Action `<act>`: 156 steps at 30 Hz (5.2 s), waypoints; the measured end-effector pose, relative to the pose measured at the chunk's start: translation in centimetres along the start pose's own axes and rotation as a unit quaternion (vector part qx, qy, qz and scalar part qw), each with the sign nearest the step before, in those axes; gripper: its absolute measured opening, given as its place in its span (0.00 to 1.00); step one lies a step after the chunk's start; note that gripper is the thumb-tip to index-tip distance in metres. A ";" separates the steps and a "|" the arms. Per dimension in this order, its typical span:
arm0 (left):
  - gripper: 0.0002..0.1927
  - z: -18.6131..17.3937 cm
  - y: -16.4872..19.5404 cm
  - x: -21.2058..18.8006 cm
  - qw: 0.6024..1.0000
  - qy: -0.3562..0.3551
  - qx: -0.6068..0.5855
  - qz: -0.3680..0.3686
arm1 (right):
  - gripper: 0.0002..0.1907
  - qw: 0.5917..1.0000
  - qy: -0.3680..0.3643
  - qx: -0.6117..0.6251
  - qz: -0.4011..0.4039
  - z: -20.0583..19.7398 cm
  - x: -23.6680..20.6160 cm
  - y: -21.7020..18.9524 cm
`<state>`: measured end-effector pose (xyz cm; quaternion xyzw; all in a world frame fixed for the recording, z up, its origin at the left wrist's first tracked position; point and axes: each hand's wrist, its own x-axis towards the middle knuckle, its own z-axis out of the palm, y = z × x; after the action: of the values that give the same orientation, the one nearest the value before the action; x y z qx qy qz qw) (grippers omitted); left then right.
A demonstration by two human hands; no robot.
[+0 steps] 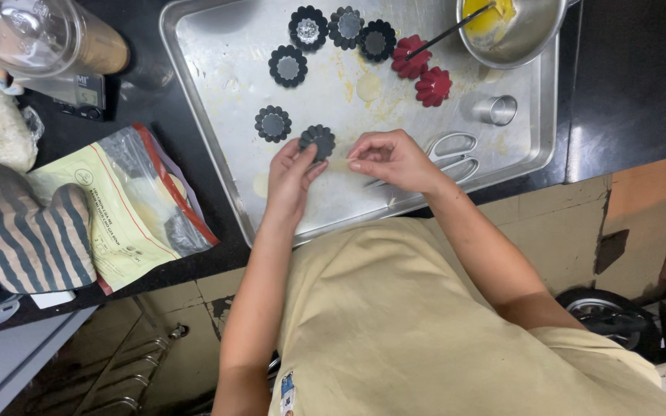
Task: The person lines fluted metal pastry molds with small round dough discs, pressing the dough into each mold by hand and setting the lined molds on a tray. They occasionally use a brush to apply egg wash to dough pieces and briefly open an oven door before returning to lining more molds.
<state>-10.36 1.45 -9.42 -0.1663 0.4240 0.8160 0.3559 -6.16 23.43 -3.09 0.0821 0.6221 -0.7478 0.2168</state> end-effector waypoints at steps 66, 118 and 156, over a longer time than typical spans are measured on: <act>0.16 10.7 8.1 -9.8 0.986 -0.142 -0.062 0.056 | 0.09 0.982 0.123 0.006 -0.141 5.0 -6.1 -13.2; 0.15 11.1 8.0 -10.0 0.986 -0.130 0.016 0.106 | 0.10 0.977 0.150 0.015 -0.151 4.5 -5.7 -11.8; 0.18 11.1 7.2 -9.8 0.986 -0.134 0.076 0.067 | 0.10 0.981 0.157 0.012 -0.112 4.3 -5.8 -12.3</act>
<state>-8.42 3.31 6.80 0.0015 0.4435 0.8183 0.3655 -5.58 22.23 11.14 0.1307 0.6443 -0.7529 0.0307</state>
